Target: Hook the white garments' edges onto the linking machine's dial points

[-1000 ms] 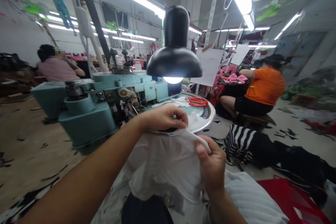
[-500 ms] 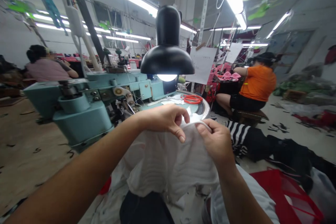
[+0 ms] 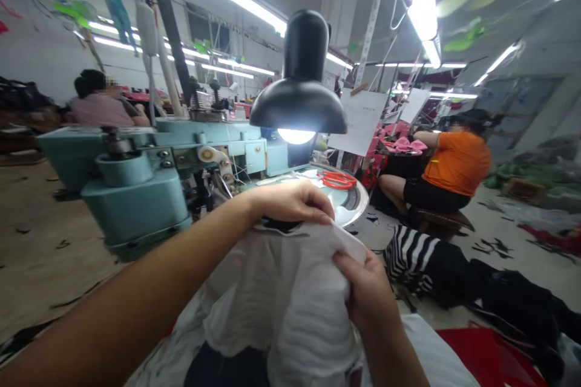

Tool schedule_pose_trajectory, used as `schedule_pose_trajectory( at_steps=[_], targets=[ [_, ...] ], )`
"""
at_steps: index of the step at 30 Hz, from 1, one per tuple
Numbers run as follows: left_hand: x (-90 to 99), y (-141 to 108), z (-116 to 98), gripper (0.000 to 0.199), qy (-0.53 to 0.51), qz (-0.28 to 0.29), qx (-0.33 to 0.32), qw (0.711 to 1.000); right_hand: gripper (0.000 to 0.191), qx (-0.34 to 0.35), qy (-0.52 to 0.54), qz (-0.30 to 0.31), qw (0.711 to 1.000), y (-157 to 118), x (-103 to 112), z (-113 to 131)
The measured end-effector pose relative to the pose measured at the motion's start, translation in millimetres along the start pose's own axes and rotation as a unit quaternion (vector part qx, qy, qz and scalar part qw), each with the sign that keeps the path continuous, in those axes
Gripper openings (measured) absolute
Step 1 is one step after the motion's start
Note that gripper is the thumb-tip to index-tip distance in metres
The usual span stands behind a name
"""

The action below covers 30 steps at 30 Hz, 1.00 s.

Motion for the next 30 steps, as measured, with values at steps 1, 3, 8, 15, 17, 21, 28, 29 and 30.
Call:
schedule_pose_trajectory(
  at_steps=[1, 3, 8, 15, 17, 21, 28, 29, 30],
  targets=[
    [-0.3, -1, 0, 0.019, 0.003, -0.001, -0.003, 1.000, 0.031, 0.001, 0.018, 0.003, 1.000, 1, -6, 1],
    [-0.3, -1, -1, 0.017, 0.010, -0.004, -0.011, 1.000, 0.032, -0.013, 0.026, 0.026, 0.999, 3, -18, 1],
    [-0.9, 1, -1, 0.016, 0.011, -0.010, -0.002, 1.000, 0.031, 0.045, -0.120, 0.023, 0.992, 3, -29, 2],
    [-5.1, 1, -2, 0.013, -0.033, 0.003, 0.012, 0.999, 0.033, 0.144, -0.152, 0.009, 0.978, 2, -31, 2],
    [-5.3, 2, -3, 0.013, -0.044, 0.001, 0.011, 0.999, 0.036, 0.150, -0.155, -0.003, 0.976, 1, -31, 3],
    [-5.4, 1, -2, 0.017, -0.040, -0.005, 0.018, 0.999, 0.038, 0.180, -0.173, -0.037, 0.968, 2, -20, 6],
    [-6.5, 4, 0, 0.017, -0.036, -0.004, 0.023, 0.999, 0.023, 0.071, 0.023, -0.083, 0.994, 6, 15, -7],
    [-6.5, 4, 0, 0.015, -0.033, -0.004, 0.020, 0.999, 0.022, 0.052, 0.050, -0.039, 0.997, 7, 8, -7],
    [-6.3, 4, -1, 0.014, -0.032, -0.006, 0.018, 0.999, 0.022, 0.041, 0.050, 0.008, 0.998, 7, 0, -5]
  ],
)
Point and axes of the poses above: each hand's wrist, its own y-axis towards the middle knuckle, its own x-axis out of the back of the hand, z = x × y, the point moved 6 cm from there along y, towards the middle knuckle, and after that the axes turned 3 degrees about -x, right-handed, at the moved point
